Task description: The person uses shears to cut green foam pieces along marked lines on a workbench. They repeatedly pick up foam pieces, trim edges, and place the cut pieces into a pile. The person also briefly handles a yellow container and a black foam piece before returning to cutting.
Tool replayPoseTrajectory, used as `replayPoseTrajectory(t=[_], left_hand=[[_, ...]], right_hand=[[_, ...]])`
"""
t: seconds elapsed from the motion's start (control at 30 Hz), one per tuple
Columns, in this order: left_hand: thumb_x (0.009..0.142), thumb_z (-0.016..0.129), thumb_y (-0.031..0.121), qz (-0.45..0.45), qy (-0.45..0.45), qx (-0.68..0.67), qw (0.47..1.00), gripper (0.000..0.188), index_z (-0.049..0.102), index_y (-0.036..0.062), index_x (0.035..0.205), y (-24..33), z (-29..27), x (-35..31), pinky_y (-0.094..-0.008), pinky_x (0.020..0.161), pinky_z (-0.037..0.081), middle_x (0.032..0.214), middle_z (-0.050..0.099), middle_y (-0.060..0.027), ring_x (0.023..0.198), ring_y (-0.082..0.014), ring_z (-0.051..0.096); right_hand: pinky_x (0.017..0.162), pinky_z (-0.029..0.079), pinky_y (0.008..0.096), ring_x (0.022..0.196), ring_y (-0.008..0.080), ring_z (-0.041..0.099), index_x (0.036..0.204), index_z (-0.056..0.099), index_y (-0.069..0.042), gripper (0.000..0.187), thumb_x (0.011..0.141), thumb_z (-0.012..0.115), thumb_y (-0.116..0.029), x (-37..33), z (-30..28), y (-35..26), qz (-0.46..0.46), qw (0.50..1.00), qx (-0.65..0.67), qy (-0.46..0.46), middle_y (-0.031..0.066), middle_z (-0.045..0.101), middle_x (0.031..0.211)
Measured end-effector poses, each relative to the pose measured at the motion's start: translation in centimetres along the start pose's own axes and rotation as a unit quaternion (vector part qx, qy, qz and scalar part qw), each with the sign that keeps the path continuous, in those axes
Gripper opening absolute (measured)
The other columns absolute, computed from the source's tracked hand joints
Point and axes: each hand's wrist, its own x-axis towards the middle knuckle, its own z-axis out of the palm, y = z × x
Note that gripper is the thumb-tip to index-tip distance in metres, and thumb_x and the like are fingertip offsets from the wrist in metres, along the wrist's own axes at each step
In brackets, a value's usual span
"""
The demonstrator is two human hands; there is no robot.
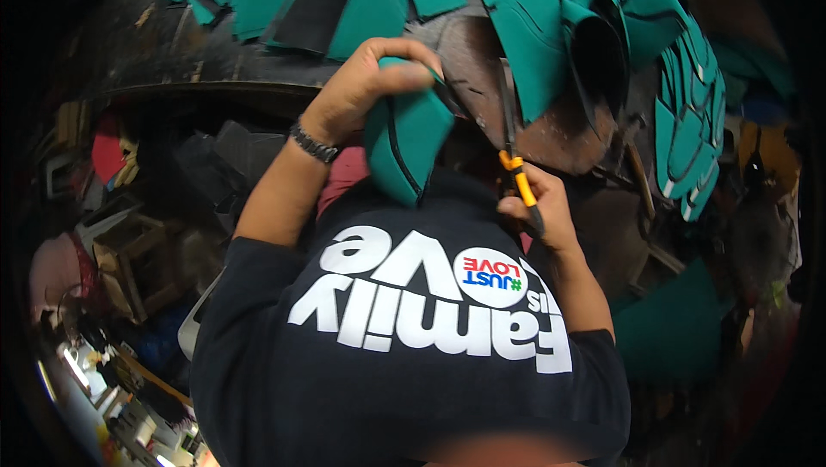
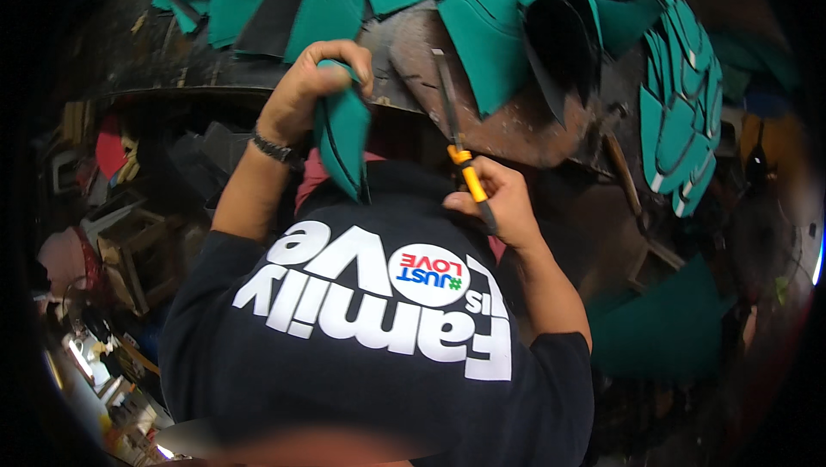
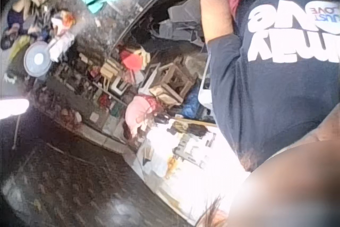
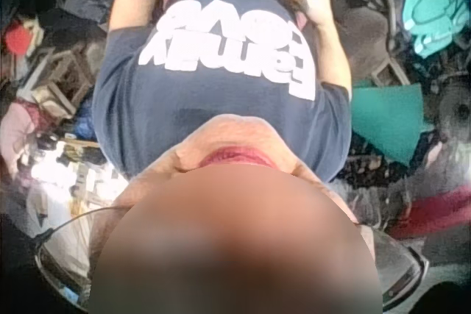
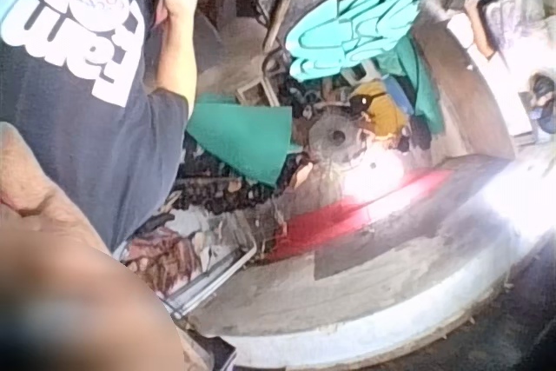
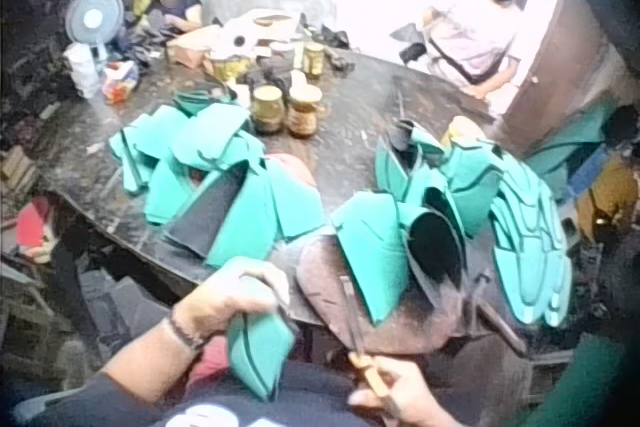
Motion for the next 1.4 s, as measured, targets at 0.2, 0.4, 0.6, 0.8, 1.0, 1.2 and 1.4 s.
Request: replayPoseTrajectory(t=[0.2,0.4,0.6,0.8,1.0,1.2,1.4], left_hand=[[0.079,0.067,0.062,0.059,-0.256,-0.582,0.769,0.068,0.054,0.0028,0.111,-1.8,-3.0,0.9,-0.0277,0.068,0.047,0.086,0.051,-0.0060,0.078,-0.0168,0.054],[0.075,0.078,0.047,0.062,-0.251,-0.634,0.729,0.055,0.051,0.0052,0.100,-2.8,-2.3,0.5,-0.0269,0.062,0.054,0.081,0.054,-0.0080,0.073,-0.0187,0.060],[0.076,0.078,0.045,0.077,-0.241,-0.685,0.683,0.054,0.052,0.0041,0.098,-2.4,-0.9,0.3,-0.0273,0.060,0.055,0.079,0.055,-0.0091,0.071,-0.0195,0.061],[0.076,0.078,0.044,0.084,-0.235,-0.711,0.658,0.051,0.053,0.0048,0.096,-2.6,-0.3,0.2,-0.0264,0.060,0.056,0.079,0.054,-0.0088,0.070,-0.0189,0.061],[0.081,0.074,0.044,0.041,-0.170,-0.597,0.783,0.047,0.054,0.0055,0.099,0.9,-1.5,0.1,-0.0239,0.056,0.050,0.077,0.052,-0.0063,0.070,-0.0161,0.059],[0.087,0.069,0.032,0.156,0.306,0.411,0.845,0.040,0.063,0.0008,0.112,15.0,-6.6,3.5,-0.0378,0.095,0.044,0.102,0.066,-0.0114,0.105,-0.0209,0.059],[0.084,0.067,0.049,0.333,0.210,0.806,0.442,0.055,0.058,0.0096,0.121,14.9,-4.1,5.7,-0.0449,0.090,0.046,0.114,0.059,-0.0105,0.107,-0.0306,0.057]], right_hand=[[0.040,0.038,0.0206,0.042,0.0106,0.049,0.082,0.057,0.001,0.025,0.085,0.067,-0.021,0.4,-0.1,-1.1,0.114,0.988,0.107,0.006,0.0072,0.055,0.060],[0.040,0.042,0.0214,0.043,0.0129,0.053,0.079,0.058,0.003,0.027,0.085,0.067,-0.022,0.6,-1.1,-0.9,0.124,0.988,0.090,-0.004,0.0103,0.058,0.059],[0.040,0.043,0.0220,0.043,0.0136,0.054,0.077,0.058,0.003,0.029,0.083,0.068,-0.023,0.7,-0.8,-1.0,0.118,0.990,0.081,-0.001,0.0113,0.058,0.060],[0.040,0.042,0.0228,0.043,0.0145,0.054,0.080,0.059,0.002,0.033,0.084,0.067,-0.030,0.7,-0.7,-0.7,0.109,0.991,0.073,-0.004,0.0117,0.059,0.060],[0.040,0.042,0.0210,0.043,0.0115,0.054,0.079,0.059,0.002,0.024,0.084,0.067,-0.021,0.5,-0.5,-1.0,0.119,0.989,0.082,0.003,0.0096,0.059,0.060],[0.042,0.040,0.0194,0.044,0.0093,0.053,0.084,0.062,0.001,0.021,0.085,0.069,-0.019,-0.1,0.6,-1.8,0.113,0.993,0.038,0.003,0.0059,0.058,0.060],[0.044,0.041,0.0210,0.047,0.0101,0.053,0.085,0.061,0.000,0.022,0.081,0.070,-0.019,-0.5,1.1,-2.7,0.084,0.994,0.065,-0.010,0.0061,0.059,0.062]])
